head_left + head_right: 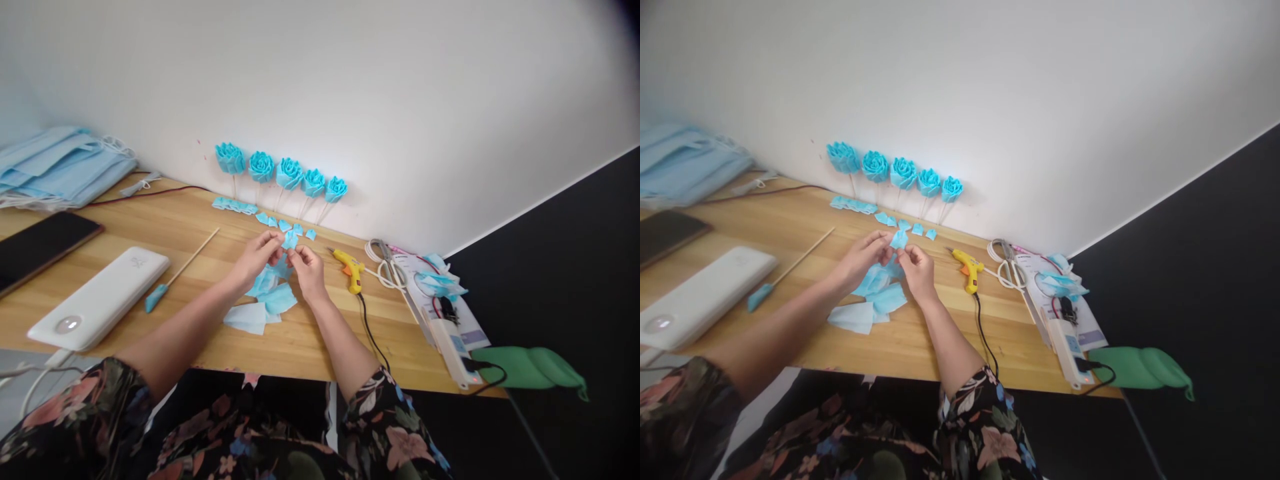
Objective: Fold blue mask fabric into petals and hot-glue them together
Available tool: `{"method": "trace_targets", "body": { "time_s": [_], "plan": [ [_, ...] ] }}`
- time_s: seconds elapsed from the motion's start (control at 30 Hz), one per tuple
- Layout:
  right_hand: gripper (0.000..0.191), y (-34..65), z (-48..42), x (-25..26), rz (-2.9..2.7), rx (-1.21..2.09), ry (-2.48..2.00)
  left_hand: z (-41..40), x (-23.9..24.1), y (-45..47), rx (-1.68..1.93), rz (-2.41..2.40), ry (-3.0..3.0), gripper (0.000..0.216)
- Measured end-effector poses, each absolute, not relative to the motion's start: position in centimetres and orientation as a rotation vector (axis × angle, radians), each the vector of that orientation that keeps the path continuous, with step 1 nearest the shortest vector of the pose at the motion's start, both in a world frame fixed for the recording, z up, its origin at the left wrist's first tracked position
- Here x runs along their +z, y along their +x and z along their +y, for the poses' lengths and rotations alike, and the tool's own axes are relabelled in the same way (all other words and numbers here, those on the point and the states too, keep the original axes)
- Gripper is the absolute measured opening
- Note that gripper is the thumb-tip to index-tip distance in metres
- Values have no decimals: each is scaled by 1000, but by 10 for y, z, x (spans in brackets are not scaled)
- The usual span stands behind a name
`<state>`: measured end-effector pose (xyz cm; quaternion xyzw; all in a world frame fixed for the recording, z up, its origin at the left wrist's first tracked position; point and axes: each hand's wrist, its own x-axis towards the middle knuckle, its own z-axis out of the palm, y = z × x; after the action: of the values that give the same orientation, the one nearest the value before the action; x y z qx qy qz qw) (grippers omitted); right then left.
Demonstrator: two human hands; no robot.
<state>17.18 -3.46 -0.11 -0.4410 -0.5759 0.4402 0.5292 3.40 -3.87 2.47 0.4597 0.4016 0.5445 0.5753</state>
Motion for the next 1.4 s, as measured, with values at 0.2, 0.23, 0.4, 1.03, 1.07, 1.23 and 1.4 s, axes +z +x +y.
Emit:
{"method": "trace_targets", "body": {
  "time_s": [0.2, 0.23, 0.4, 1.03, 1.07, 1.23, 1.4],
  "plan": [
    [28, 172, -37, -1, -1434, 1008, -1095, -36, 27, 27, 1338, 991, 1053, 12],
    [28, 171, -38, -1, -1437, 1006, -1099, -35, 27, 26, 1347, 995, 1060, 12],
    [29, 172, -37, -2, -1428, 1019, -1074, -36, 28, 26, 1292, 993, 1080, 21],
    [29, 171, -37, -3, -1466, 1037, -1078, -36, 23, 31, 1343, 962, 1009, 28],
    [29, 171, -37, -2, -1456, 1035, -1075, -36, 22, 31, 1325, 962, 1006, 32],
    [27, 171, -36, -2, -1415, 1009, -1084, -33, 20, 30, 1281, 874, 951, 28],
    [26, 172, -33, -4, -1351, 1003, -1082, -33, 20, 28, 1265, 888, 955, 19]
  ]
}}
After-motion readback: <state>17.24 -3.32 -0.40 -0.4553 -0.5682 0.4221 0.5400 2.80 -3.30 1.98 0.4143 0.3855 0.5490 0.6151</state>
